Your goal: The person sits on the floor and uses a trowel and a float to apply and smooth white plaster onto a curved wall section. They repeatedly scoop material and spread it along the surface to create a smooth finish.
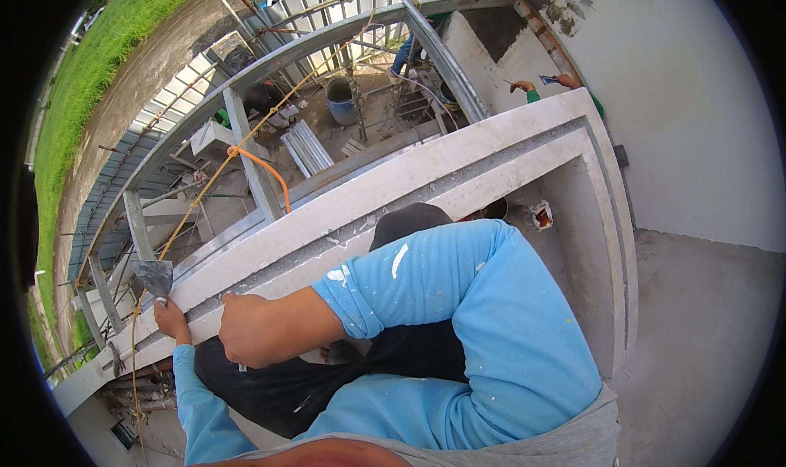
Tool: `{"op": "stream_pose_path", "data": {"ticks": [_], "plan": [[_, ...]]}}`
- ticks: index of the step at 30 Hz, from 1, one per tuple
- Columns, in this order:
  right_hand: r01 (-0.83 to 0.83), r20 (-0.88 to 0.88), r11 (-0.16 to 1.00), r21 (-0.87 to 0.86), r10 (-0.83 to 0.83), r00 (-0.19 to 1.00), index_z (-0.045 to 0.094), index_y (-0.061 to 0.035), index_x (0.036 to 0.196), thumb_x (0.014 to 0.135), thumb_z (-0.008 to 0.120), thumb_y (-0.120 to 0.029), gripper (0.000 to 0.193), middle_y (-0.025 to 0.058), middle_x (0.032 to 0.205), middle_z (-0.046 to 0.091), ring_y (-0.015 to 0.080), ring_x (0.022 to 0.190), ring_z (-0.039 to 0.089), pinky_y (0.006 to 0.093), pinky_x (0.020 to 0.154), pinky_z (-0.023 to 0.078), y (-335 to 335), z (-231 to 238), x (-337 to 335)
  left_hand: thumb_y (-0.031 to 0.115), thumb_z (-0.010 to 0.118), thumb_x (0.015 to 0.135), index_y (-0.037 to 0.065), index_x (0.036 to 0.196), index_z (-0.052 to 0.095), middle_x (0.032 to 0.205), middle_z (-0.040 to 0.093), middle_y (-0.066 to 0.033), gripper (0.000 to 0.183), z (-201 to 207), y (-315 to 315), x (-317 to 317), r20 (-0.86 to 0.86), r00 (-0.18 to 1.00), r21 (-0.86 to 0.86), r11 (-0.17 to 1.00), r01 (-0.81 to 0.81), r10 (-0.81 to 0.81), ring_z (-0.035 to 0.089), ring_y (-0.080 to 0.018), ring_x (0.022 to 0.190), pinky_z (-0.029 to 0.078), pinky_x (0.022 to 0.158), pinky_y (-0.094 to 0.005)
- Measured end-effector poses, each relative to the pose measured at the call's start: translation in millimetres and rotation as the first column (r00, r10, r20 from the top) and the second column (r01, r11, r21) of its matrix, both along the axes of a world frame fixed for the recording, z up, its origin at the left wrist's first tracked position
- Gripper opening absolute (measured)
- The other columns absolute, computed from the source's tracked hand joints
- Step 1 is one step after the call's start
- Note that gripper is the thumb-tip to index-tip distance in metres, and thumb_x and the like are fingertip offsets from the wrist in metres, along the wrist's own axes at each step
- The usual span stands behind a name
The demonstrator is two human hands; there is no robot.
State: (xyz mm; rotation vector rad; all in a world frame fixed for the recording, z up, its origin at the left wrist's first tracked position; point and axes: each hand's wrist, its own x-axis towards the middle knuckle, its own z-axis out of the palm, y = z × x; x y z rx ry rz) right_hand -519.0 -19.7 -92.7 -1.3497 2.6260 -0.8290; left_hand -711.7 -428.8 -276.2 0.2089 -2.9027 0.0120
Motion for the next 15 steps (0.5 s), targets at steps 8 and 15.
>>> {"op": "stream_pose_path", "data": {"ticks": [8,15], "plan": [[-0.002,0.009,1.000,0.004,0.002,1.000,0.080,-0.0095,0.082,0.081,0.063,-0.019,0.019,0.0148,0.077,0.074,0.0324,0.078,0.072,0.0550,0.103,0.047,-0.4,0.8,-0.5,0.028,0.062,0.095,0.006,0.131,0.064,0.119,0.070,-0.0224,0.042,-2.8,-4.0,-1.8,-0.012,1.000,0.006,1.000,0.000,0.000,0.065,-0.0443,0.108,0.051,0.092,-0.0524],[0.009,-0.010,1.000,-0.006,-0.009,1.000,0.080,-0.0100,0.083,0.081,0.064,-0.019,0.019,0.0144,0.077,0.074,0.0317,0.079,0.072,0.0539,0.102,0.048,0.9,1.4,0.8,0.029,0.061,0.095,0.005,0.131,0.064,0.121,0.069,-0.0223,0.044,-1.7,-2.9,-1.7,0.017,1.000,0.007,1.000,-0.017,0.017,0.064,-0.0441,0.110,0.050,0.094,-0.0515]]}}
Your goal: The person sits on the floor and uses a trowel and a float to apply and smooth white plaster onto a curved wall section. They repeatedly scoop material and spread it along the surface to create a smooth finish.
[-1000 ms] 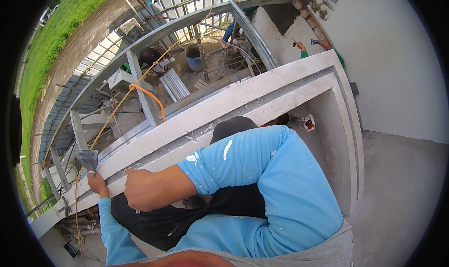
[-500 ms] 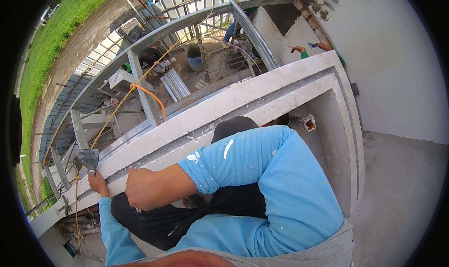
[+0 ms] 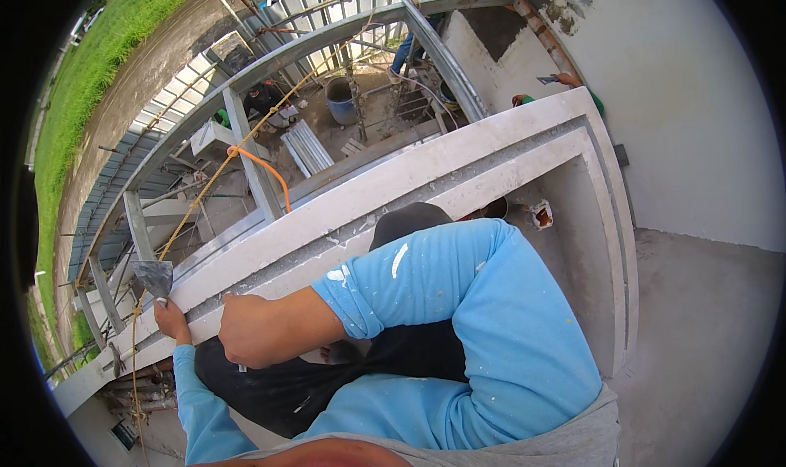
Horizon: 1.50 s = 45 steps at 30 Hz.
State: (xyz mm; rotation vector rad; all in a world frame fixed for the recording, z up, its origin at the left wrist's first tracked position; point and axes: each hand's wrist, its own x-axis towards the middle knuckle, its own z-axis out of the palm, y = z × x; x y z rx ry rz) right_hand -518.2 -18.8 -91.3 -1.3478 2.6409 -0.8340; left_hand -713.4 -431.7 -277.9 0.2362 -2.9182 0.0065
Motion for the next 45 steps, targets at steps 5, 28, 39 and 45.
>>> {"op": "stream_pose_path", "data": {"ticks": [5,28,39,45], "plan": [[0.000,-0.014,1.000,-0.008,-0.001,1.000,0.080,-0.0099,0.082,0.080,0.064,-0.019,0.018,0.0135,0.075,0.073,0.0307,0.075,0.071,0.0499,0.094,0.050,0.2,-0.4,0.0,0.030,0.060,0.095,0.005,0.131,0.064,0.122,0.069,-0.0230,0.044,-0.2,-0.1,1.0,-0.022,1.000,0.001,1.000,0.015,-0.015,0.064,-0.0443,0.111,0.050,0.094,-0.0515],[-0.010,0.007,1.000,0.001,0.010,1.000,0.080,-0.0091,0.083,0.082,0.062,-0.020,0.021,0.0171,0.078,0.073,0.0344,0.078,0.072,0.0576,0.108,0.045,-1.5,-2.6,0.3,0.028,0.061,0.095,0.006,0.126,0.065,0.117,0.070,-0.0224,0.039,0.8,1.4,0.6,-0.001,1.000,-0.013,1.000,0.007,-0.007,0.065,-0.0450,0.106,0.051,0.089,-0.0533],[-0.018,0.020,1.000,0.000,0.018,1.000,0.080,-0.0078,0.082,0.084,0.062,-0.020,0.021,0.0160,0.079,0.074,0.0334,0.080,0.072,0.0569,0.108,0.045,0.4,-0.3,-0.2,0.029,0.061,0.095,0.006,0.127,0.065,0.119,0.070,-0.0221,0.040,0.4,2.0,2.0,-0.026,0.999,-0.009,1.000,0.019,-0.019,0.065,-0.0448,0.108,0.050,0.091,-0.0533],[-0.011,0.015,1.000,-0.008,0.011,1.000,0.079,-0.0074,0.082,0.083,0.062,-0.020,0.022,0.0171,0.079,0.074,0.0339,0.079,0.072,0.0569,0.108,0.045,1.2,0.6,-0.3,0.029,0.061,0.095,0.006,0.126,0.066,0.119,0.069,-0.0222,0.039,2.0,3.8,2.2,-0.011,1.000,0.010,1.000,0.008,-0.008,0.064,-0.0451,0.108,0.050,0.091,-0.0534]]}}
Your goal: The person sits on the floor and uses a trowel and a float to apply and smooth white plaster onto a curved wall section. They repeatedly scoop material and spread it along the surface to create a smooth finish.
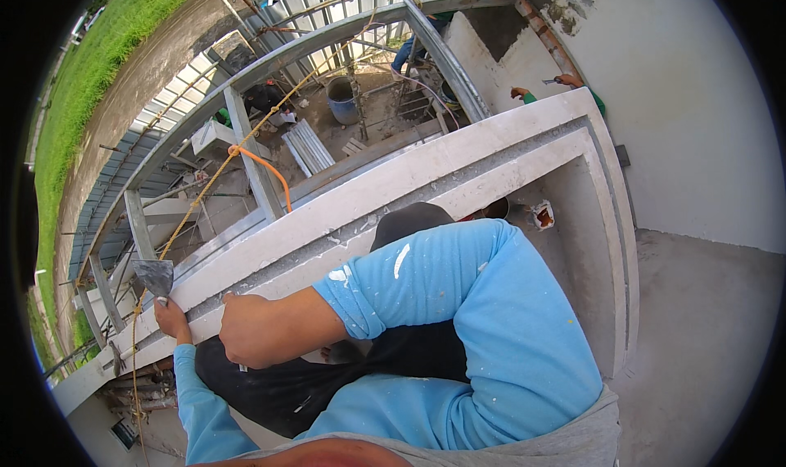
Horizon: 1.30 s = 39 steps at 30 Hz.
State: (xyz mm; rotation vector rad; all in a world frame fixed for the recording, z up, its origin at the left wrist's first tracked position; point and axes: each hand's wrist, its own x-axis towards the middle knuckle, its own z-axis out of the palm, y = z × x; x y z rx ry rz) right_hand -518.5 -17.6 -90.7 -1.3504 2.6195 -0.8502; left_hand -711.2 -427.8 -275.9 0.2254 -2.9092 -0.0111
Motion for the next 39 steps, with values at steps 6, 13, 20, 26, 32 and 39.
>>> {"op": "stream_pose_path", "data": {"ticks": [6,13,20,26,32,39], "plan": [[-0.010,0.021,1.000,0.006,0.010,1.000,0.080,-0.0081,0.081,0.082,0.062,-0.020,0.021,0.0172,0.079,0.074,0.0340,0.079,0.073,0.0568,0.108,0.045,-1.2,-0.3,-0.4,0.030,0.061,0.095,0.006,0.127,0.066,0.120,0.069,-0.0219,0.040,-1.4,-2.5,-0.7,-0.002,1.000,0.003,1.000,0.007,-0.007,0.064,-0.0446,0.109,0.050,0.091,-0.0528],[-0.013,-0.016,1.000,0.020,0.013,1.000,0.079,-0.0081,0.081,0.082,0.062,-0.020,0.021,0.0174,0.078,0.073,0.0341,0.078,0.072,0.0568,0.107,0.046,-2.3,-3.3,-0.4,0.030,0.061,0.095,0.006,0.130,0.065,0.120,0.069,-0.0220,0.043,-1.9,-3.1,-1.4,0.005,1.000,-0.011,1.000,0.000,0.000,0.064,-0.0443,0.109,0.051,0.092,-0.0529],[0.000,-0.012,1.000,-0.018,0.000,1.000,0.079,-0.0068,0.080,0.081,0.062,-0.019,0.021,0.0183,0.077,0.073,0.0350,0.078,0.072,0.0574,0.108,0.045,-0.8,-4.6,0.2,0.030,0.061,0.095,0.005,0.130,0.064,0.119,0.069,-0.0228,0.043,0.6,0.5,0.0,-0.002,1.000,-0.040,0.999,-0.021,0.021,0.065,-0.0451,0.109,0.051,0.092,-0.0535],[-0.003,-0.005,1.000,-0.002,0.003,1.000,0.079,-0.0076,0.081,0.081,0.062,-0.019,0.021,0.0179,0.078,0.073,0.0342,0.079,0.072,0.0574,0.108,0.045,-1.5,-4.0,0.0,0.030,0.061,0.095,0.006,0.130,0.064,0.118,0.070,-0.0224,0.042,-0.4,-0.4,-0.5,0.006,1.000,-0.016,1.000,-0.026,0.026,0.065,-0.0448,0.108,0.051,0.091,-0.0532],[-0.012,0.013,1.000,0.014,0.012,1.000,0.080,-0.0090,0.084,0.081,0.063,-0.019,0.020,0.0167,0.079,0.074,0.0332,0.079,0.073,0.0564,0.108,0.045,-1.4,-2.0,-0.7,0.029,0.061,0.095,0.007,0.128,0.065,0.117,0.070,-0.0224,0.040,-1.6,-1.8,-0.3,-0.019,1.000,-0.019,1.000,-0.001,0.001,0.065,-0.0445,0.106,0.051,0.090,-0.0531],[-0.012,0.006,0.999,0.044,0.011,1.000,0.080,-0.0107,0.087,0.084,0.062,-0.019,0.021,0.0143,0.081,0.075,0.0323,0.082,0.073,0.0555,0.109,0.045,-0.7,0.7,0.1,0.029,0.061,0.095,0.007,0.129,0.065,0.118,0.070,-0.0223,0.041,-1.3,-1.2,-0.3,-0.014,1.000,-0.041,0.999,0.001,-0.002,0.065,-0.0450,0.107,0.051,0.090,-0.0533]]}}
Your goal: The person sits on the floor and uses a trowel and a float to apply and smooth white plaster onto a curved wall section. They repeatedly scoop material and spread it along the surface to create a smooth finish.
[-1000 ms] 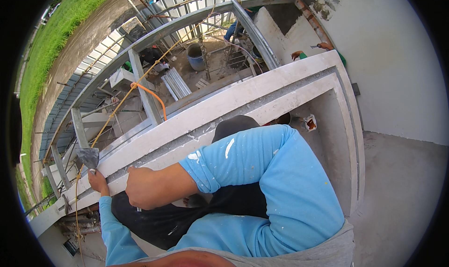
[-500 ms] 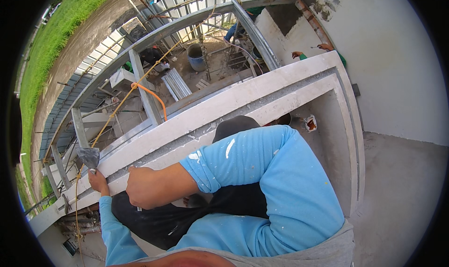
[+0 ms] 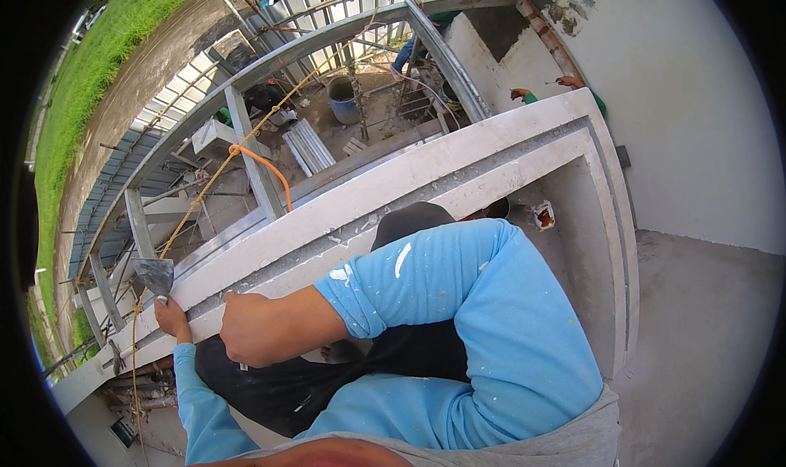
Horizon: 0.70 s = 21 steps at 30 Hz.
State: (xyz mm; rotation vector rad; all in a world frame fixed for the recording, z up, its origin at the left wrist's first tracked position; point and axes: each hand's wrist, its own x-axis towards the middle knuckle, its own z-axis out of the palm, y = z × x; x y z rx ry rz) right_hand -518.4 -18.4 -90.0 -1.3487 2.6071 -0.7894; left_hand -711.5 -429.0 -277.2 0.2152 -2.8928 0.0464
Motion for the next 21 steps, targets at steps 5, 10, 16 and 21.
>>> {"op": "stream_pose_path", "data": {"ticks": [5,10,16,21], "plan": [[-0.003,0.001,1.000,0.008,0.003,1.000,0.080,-0.0106,0.088,0.084,0.062,-0.020,0.021,0.0144,0.082,0.075,0.0321,0.082,0.073,0.0554,0.109,0.045,0.1,0.3,-0.3,0.030,0.061,0.095,0.006,0.131,0.064,0.119,0.069,-0.0221,0.043,1.0,0.4,-0.2,0.019,1.000,0.007,1.000,-0.019,0.019,0.065,-0.0449,0.108,0.051,0.091,-0.0534],[-0.014,0.000,1.000,0.015,0.014,1.000,0.080,-0.0099,0.087,0.083,0.062,-0.020,0.021,0.0151,0.081,0.074,0.0322,0.081,0.073,0.0556,0.109,0.045,0.2,-0.1,-0.5,0.030,0.060,0.096,0.006,0.130,0.064,0.120,0.069,-0.0225,0.042,1.7,0.3,-0.4,0.042,0.999,0.021,1.000,-0.019,0.018,0.064,-0.0448,0.109,0.050,0.093,-0.0529],[-0.016,0.008,1.000,-0.004,0.016,1.000,0.080,-0.0086,0.084,0.082,0.062,-0.020,0.021,0.0165,0.080,0.074,0.0330,0.080,0.073,0.0564,0.109,0.044,0.1,-1.0,-0.9,0.029,0.061,0.095,0.005,0.130,0.064,0.120,0.069,-0.0226,0.042,1.2,0.3,0.3,0.025,1.000,0.024,1.000,-0.011,0.010,0.064,-0.0445,0.110,0.050,0.093,-0.0527],[-0.008,0.011,1.000,-0.017,0.009,1.000,0.079,-0.0072,0.083,0.082,0.062,-0.019,0.021,0.0181,0.080,0.074,0.0337,0.080,0.073,0.0565,0.110,0.044,-0.5,-2.2,-0.6,0.029,0.062,0.095,0.005,0.130,0.064,0.119,0.069,-0.0226,0.042,0.2,-0.1,0.2,0.010,1.000,0.017,1.000,-0.002,0.002,0.065,-0.0444,0.109,0.050,0.092,-0.0528]]}}
